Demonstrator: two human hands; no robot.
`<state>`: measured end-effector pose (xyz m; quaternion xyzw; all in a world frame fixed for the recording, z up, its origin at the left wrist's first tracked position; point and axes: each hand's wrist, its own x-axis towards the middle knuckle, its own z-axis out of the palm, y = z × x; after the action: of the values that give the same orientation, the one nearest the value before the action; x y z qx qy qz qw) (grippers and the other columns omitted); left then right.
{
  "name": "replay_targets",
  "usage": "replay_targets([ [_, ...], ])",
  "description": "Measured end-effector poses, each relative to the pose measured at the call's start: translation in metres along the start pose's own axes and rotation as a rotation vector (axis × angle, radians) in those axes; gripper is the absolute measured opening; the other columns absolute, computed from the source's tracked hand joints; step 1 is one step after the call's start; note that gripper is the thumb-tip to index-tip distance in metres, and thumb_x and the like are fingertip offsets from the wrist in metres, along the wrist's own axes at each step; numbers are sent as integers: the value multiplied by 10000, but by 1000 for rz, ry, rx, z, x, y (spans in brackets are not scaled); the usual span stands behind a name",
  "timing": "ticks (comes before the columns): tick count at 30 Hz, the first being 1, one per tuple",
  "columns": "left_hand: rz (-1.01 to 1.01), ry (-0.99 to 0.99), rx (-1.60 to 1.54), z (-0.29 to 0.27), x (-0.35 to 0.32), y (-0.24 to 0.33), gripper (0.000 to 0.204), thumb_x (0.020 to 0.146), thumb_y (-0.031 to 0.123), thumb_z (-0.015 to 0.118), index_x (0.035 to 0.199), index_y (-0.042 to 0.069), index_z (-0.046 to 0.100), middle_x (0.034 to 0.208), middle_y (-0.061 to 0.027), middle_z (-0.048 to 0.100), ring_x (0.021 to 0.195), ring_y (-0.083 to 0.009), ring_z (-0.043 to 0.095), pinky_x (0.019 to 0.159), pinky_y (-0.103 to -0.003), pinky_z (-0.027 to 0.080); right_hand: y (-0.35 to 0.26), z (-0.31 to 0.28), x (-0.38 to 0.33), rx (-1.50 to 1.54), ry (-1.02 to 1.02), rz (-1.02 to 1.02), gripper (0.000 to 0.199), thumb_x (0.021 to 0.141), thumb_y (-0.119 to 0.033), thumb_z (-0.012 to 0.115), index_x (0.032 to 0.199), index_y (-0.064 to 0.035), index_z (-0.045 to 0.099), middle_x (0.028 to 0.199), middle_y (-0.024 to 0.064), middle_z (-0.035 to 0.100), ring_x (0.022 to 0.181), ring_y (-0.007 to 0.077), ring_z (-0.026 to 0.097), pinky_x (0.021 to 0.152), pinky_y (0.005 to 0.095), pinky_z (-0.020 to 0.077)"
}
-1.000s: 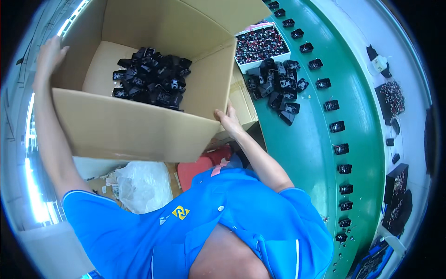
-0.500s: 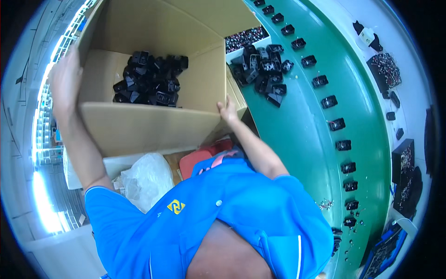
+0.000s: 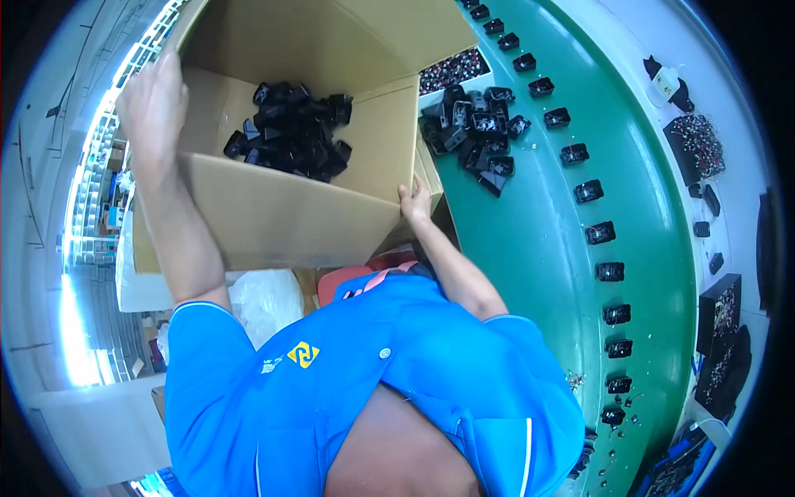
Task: The recorder takes small electronic components out of a cardboard box, inspects them, and organizes them on a green assembly line workbench.
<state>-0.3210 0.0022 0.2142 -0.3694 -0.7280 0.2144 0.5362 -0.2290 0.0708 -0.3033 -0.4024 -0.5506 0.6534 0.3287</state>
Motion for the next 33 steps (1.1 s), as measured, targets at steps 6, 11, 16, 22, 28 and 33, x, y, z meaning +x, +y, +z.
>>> replay_targets([
  [6, -70, 167, -317, -7, -32, 5, 304, 967, 125, 538, 1237, 150, 678, 889, -125, 750, 733, -212, 719, 663, -316, 562, -26, -10, 2, 80, -20, 53, 540, 859, -68, 610, 1384, -19, 492, 1081, 230, 688, 975, 392, 678, 850, 425, 538],
  [11, -2, -31, -1084, -59, 14, 137, 333, 865, 108, 621, 1188, 42, 666, 1371, -193, 568, 1285, -354, 511, 1097, -418, 400, -53, -11, -24, 14, -58, 164, 546, 863, -79, 619, 1391, -34, 489, 992, 203, 710, 902, 388, 689, 817, 437, 540],
  [16, -278, -211, -1112, 33, -2, 153, 497, 924, 357, 611, 1348, 101, 575, 1447, -155, 486, 1330, -339, 453, 1102, -441, 378, -10, 2, -40, -43, -73, 151, 540, 868, -105, 625, 1387, -51, 488, 930, 189, 711, 843, 392, 688, 782, 463, 538],
  [22, -840, -401, -1355, 150, -51, 188, 641, 910, 420, 587, 1423, 59, 457, 1486, -211, 360, 1355, -406, 345, 1115, -481, 312, 21, 10, -69, -12, -127, 85, 479, 873, -134, 631, 1334, -73, 517, 909, 193, 705, 832, 407, 679, 771, 489, 530],
  [28, -936, -547, -1173, 201, -78, 257, 668, 907, 359, 579, 1480, 118, 337, 1570, -176, 208, 1384, -383, 261, 1106, -521, 275, -43, -5, -54, -202, -116, 107, 412, 866, -147, 646, 1261, -76, 550, 939, 198, 703, 864, 423, 677, 790, 499, 526],
  [33, -1481, -381, -483, 294, -122, 297, 563, 898, 301, 578, 1425, 195, 412, 1520, -185, 299, 1325, -372, 344, 1095, -541, 271, -42, -10, -29, -198, -160, 190, 426, 876, -137, 656, 1255, -10, 511, 1035, 249, 680, 907, 385, 689, 765, 438, 554],
])
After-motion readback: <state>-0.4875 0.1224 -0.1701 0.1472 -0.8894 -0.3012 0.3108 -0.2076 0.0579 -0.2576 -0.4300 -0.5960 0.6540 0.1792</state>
